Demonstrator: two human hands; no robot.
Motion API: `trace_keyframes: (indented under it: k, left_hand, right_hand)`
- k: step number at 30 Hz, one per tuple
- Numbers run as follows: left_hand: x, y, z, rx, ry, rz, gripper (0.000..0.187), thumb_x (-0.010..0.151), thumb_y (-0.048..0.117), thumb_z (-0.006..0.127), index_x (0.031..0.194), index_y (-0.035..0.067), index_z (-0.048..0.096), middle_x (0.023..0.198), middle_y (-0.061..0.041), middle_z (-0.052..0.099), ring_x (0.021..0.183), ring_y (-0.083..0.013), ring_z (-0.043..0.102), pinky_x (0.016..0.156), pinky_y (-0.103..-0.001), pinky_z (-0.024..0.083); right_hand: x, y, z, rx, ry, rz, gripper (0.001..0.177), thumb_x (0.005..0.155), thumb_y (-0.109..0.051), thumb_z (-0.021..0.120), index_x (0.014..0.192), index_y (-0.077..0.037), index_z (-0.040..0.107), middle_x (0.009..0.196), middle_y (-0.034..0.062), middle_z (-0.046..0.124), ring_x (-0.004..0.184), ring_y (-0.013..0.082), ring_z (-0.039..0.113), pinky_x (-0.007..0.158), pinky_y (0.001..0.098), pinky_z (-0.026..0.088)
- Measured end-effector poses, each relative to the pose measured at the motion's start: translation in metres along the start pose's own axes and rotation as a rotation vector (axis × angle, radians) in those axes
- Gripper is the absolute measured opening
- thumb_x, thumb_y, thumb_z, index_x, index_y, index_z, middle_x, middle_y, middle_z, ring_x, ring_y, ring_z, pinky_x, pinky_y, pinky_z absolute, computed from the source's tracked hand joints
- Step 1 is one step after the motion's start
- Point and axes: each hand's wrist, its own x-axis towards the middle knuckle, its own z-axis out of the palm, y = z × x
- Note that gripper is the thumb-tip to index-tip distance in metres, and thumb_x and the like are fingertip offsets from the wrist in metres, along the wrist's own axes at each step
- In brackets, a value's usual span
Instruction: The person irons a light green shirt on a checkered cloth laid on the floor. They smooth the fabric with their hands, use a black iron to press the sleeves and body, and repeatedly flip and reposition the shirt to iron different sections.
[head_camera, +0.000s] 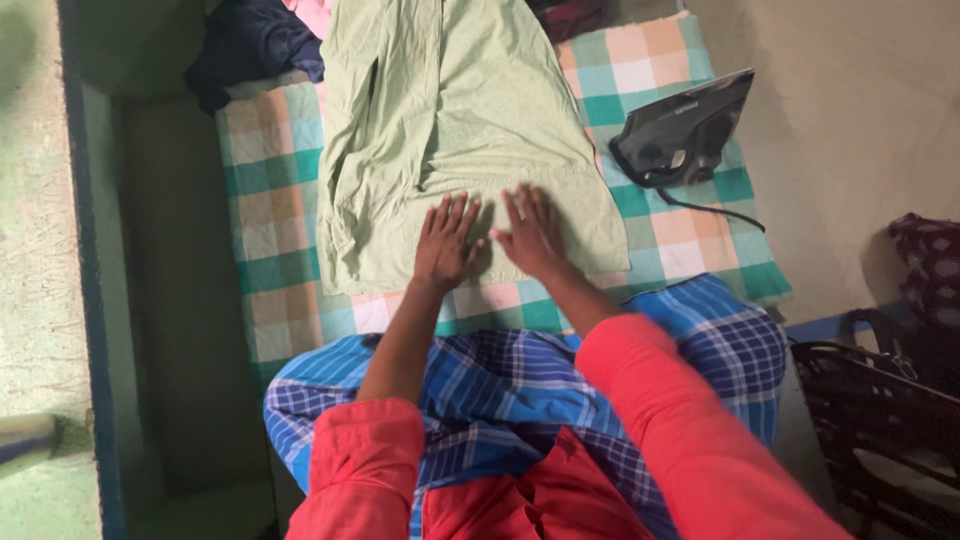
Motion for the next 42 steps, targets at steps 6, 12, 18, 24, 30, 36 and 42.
trace_keyframes:
  k: [6,12,18,24,30,36,42]
  left_hand:
    - [-0.012,-0.027,-0.037,0.174,-0.128,-0.363,0.091,0.094,0.065,0.048,0.162,0.010,0.023,0.170,-0.010,0.020,0.156,-0.0330,0.016,0.123,-0.055,0.014]
    - [-0.029,-0.054,-0.044,0.340,-0.092,-0.374,0.099,0.093,0.066,0.055,0.164,0.006,0.021,0.172,-0.014,0.016,0.159,-0.0359,0.011,0.126,-0.055,0.014]
    - [-0.024,0.040,-0.061,0.162,-0.541,-0.352,0.102,0.086,0.075,0.053,0.166,0.027,0.011,0.175,-0.007,-0.002,0.159,-0.0411,-0.007,0.114,-0.083,0.005]
    - [-0.045,0.023,-0.107,0.139,-0.757,-0.721,0.118,0.081,0.080,0.052,0.164,0.021,-0.007,0.171,-0.007,-0.021,0.152,-0.0463,-0.021,0.106,-0.086,0.006]
    - [-0.067,-0.028,-0.019,0.488,-0.407,-0.511,0.101,0.098,0.070,0.055,0.165,0.002,0.019,0.172,-0.023,0.008,0.159,-0.0489,0.003,0.116,-0.081,0.005]
    - [-0.041,0.016,-0.018,0.147,-0.428,-0.435,0.104,0.084,0.072,0.055,0.167,0.028,0.012,0.173,-0.015,-0.002,0.155,-0.0521,-0.007,0.110,-0.082,0.000]
    - [-0.024,0.038,-0.057,0.124,-0.597,-0.516,0.106,0.086,0.083,0.044,0.166,0.030,-0.004,0.172,-0.011,-0.019,0.153,-0.0474,-0.022,0.107,-0.086,-0.009]
  right_hand:
    - [-0.031,0.072,0.004,-0.144,0.261,0.260,0.082,0.108,-0.052,0.048,0.159,0.010,0.034,0.166,0.0245,0.031,0.155,0.0412,0.026,0.125,0.0593,0.021]
    - [-0.033,0.078,0.004,-0.157,0.153,0.563,0.089,0.097,-0.058,0.056,0.154,0.006,0.033,0.163,0.0320,0.025,0.150,0.0483,0.020,0.116,0.0699,0.019]
    - [-0.040,-0.025,-0.019,0.099,-0.429,0.412,0.091,0.092,-0.049,0.067,0.163,-0.011,0.024,0.169,0.0306,0.011,0.153,0.0575,0.007,0.110,0.0792,0.026]
    - [-0.057,0.023,-0.056,0.028,-0.597,0.744,0.107,0.095,-0.063,0.063,0.163,-0.002,0.007,0.169,0.0247,-0.001,0.150,0.0622,0.005,0.113,0.0788,0.020]
    - [-0.059,0.016,-0.033,-0.086,-0.198,0.505,0.088,0.095,-0.052,0.066,0.159,0.000,0.034,0.165,0.0343,0.018,0.152,0.0536,0.025,0.114,0.0707,0.032]
    - [-0.050,-0.002,0.022,0.087,-0.017,0.129,0.086,0.093,-0.057,0.060,0.156,-0.002,0.038,0.163,0.0309,0.023,0.150,0.0504,0.018,0.116,0.0703,0.016]
    - [-0.040,0.079,0.000,-0.024,-0.022,0.748,0.088,0.098,-0.059,0.061,0.149,0.010,0.045,0.155,0.0351,0.037,0.148,0.0495,0.031,0.124,0.0609,0.025]
